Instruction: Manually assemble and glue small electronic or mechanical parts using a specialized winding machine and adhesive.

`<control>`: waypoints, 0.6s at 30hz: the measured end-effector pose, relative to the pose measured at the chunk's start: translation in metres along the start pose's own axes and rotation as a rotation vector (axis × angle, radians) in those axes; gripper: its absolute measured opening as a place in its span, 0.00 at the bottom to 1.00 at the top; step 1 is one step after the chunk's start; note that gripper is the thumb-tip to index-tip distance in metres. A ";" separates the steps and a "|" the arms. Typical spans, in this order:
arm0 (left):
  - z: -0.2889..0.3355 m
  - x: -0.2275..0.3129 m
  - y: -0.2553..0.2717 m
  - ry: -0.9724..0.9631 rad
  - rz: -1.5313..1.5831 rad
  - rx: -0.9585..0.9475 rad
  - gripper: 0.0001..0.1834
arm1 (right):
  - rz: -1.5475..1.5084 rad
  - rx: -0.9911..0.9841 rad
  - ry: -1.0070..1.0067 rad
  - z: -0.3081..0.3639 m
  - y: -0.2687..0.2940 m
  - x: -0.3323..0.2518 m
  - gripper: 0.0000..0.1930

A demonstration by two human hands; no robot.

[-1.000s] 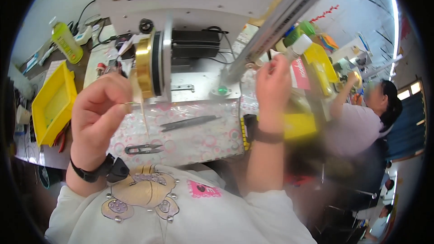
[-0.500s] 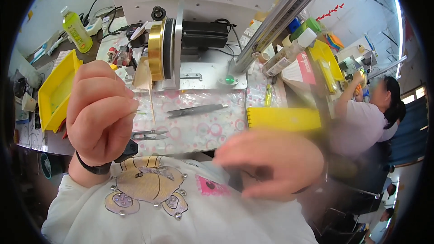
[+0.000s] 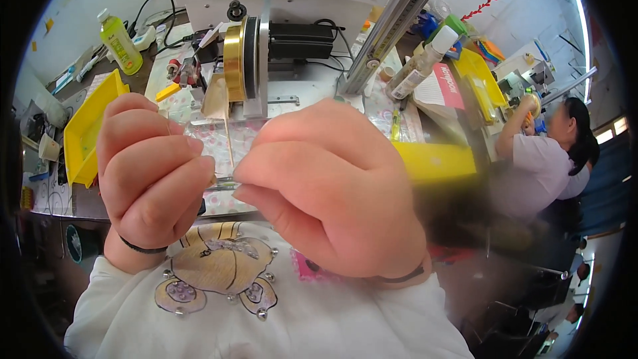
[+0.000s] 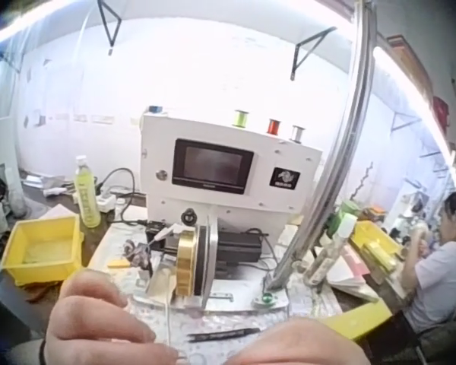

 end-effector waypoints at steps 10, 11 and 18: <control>-0.007 -0.010 -0.009 0.115 0.386 -0.060 0.07 | -0.146 -0.014 0.004 0.008 0.000 -0.008 0.07; -0.007 -0.012 -0.012 0.152 0.492 -0.096 0.06 | -0.152 -0.013 0.006 0.009 -0.001 -0.009 0.07; -0.008 -0.009 -0.014 0.165 0.490 -0.142 0.07 | -0.162 0.061 0.004 0.012 0.004 -0.010 0.07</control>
Point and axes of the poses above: each hand's wrist, its own z-axis away from the middle knuckle, its own y-axis out of the back of the hand, x = y × z, the point moved 10 cm from there along -z, towards the middle knuckle, and after that the axes turned 1 degree about y, right-handed, at the moved point
